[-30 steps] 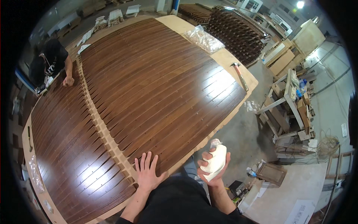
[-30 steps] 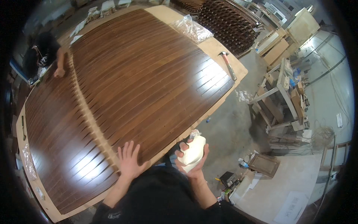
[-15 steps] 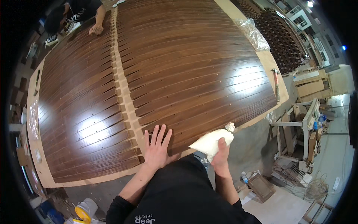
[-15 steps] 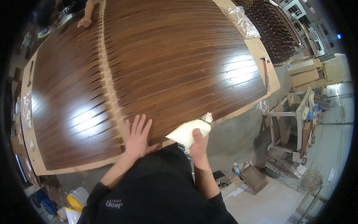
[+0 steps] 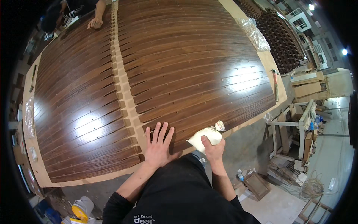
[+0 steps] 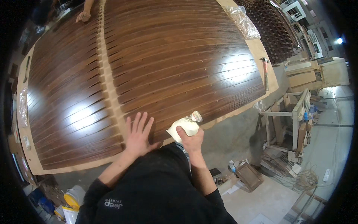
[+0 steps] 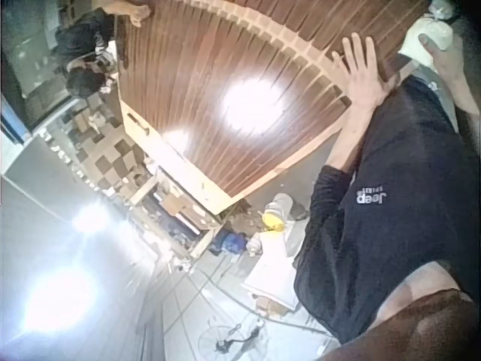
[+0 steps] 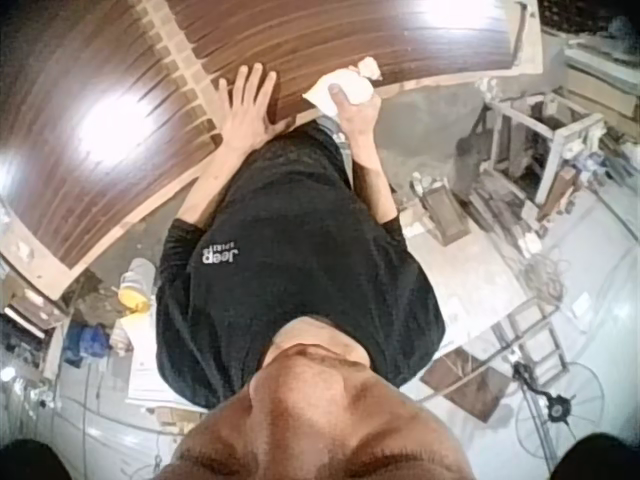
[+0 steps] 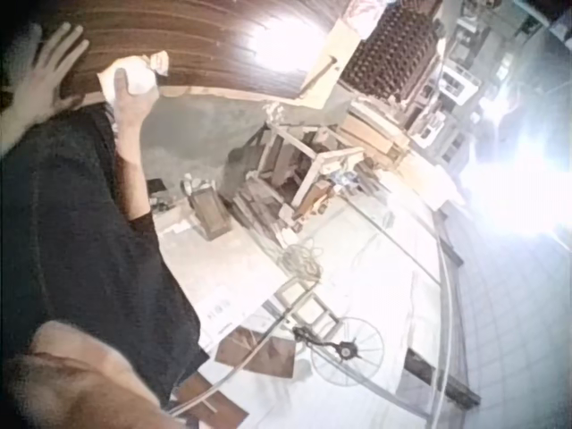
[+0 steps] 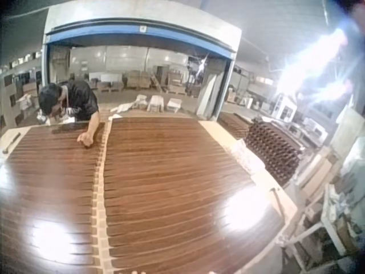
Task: Two people apply glue from squeeze bags into holes on wooden panels and occasionally wipe the surface with their hands or a cloth. They repeat this process across the panels while using their hands to steady the work.
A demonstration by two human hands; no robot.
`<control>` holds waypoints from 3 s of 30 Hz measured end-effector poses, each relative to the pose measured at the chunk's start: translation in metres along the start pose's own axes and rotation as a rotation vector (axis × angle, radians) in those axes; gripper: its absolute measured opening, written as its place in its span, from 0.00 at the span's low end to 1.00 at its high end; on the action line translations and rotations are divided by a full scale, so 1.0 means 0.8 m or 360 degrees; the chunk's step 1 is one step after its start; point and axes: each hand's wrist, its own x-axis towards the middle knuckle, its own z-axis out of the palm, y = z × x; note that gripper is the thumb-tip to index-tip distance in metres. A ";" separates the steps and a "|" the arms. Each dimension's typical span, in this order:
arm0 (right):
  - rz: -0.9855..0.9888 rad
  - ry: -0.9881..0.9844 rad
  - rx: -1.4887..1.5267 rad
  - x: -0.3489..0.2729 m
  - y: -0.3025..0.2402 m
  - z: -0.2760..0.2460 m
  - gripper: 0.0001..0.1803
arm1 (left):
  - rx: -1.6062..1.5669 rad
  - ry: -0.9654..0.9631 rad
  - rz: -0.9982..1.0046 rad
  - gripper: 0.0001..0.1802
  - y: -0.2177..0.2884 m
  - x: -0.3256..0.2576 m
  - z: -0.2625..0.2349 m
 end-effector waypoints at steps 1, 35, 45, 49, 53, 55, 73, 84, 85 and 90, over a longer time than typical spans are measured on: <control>0.0003 -0.0001 0.0000 0.000 0.003 0.000 0.19 | -0.0006 -0.0001 -0.0001 0.61 0.000 0.000 0.000; -0.0022 -0.0047 -0.0140 0.039 -0.016 0.040 0.19 | -0.0035 -0.0030 -0.0044 0.58 -0.005 0.002 -0.001; -0.0046 0.0029 0.0100 0.048 -0.025 0.038 0.18 | -0.0054 -0.0004 -0.0021 0.56 -0.006 0.001 0.001; -0.0058 -0.0016 0.0084 0.067 -0.023 0.050 0.18 | -0.0038 -0.0013 -0.0042 0.56 -0.003 0.003 -0.001; -0.0075 -0.0031 0.0047 0.074 -0.022 0.058 0.18 | -0.0035 -0.0049 -0.0067 0.56 -0.003 0.004 0.000; -0.0062 -0.0042 0.0012 0.076 -0.020 0.060 0.19 | -0.0020 -0.0050 -0.0069 0.56 -0.004 0.005 0.000; -0.0093 -0.0093 0.0082 0.110 -0.036 0.081 0.18 | -0.0063 -0.0122 -0.0084 0.56 -0.005 0.005 -0.003; -0.0112 -0.0116 -0.0125 0.120 -0.029 0.092 0.17 | -0.0095 -0.0079 -0.0050 0.56 -0.007 0.006 -0.004; -0.0110 -0.0120 -0.0126 0.119 -0.032 0.093 0.17 | -0.0095 -0.0079 -0.0055 0.56 -0.007 0.006 -0.003; -0.0103 -0.0131 -0.0111 0.117 -0.036 0.090 0.18 | -0.0106 -0.0121 -0.0060 0.56 -0.008 0.005 -0.003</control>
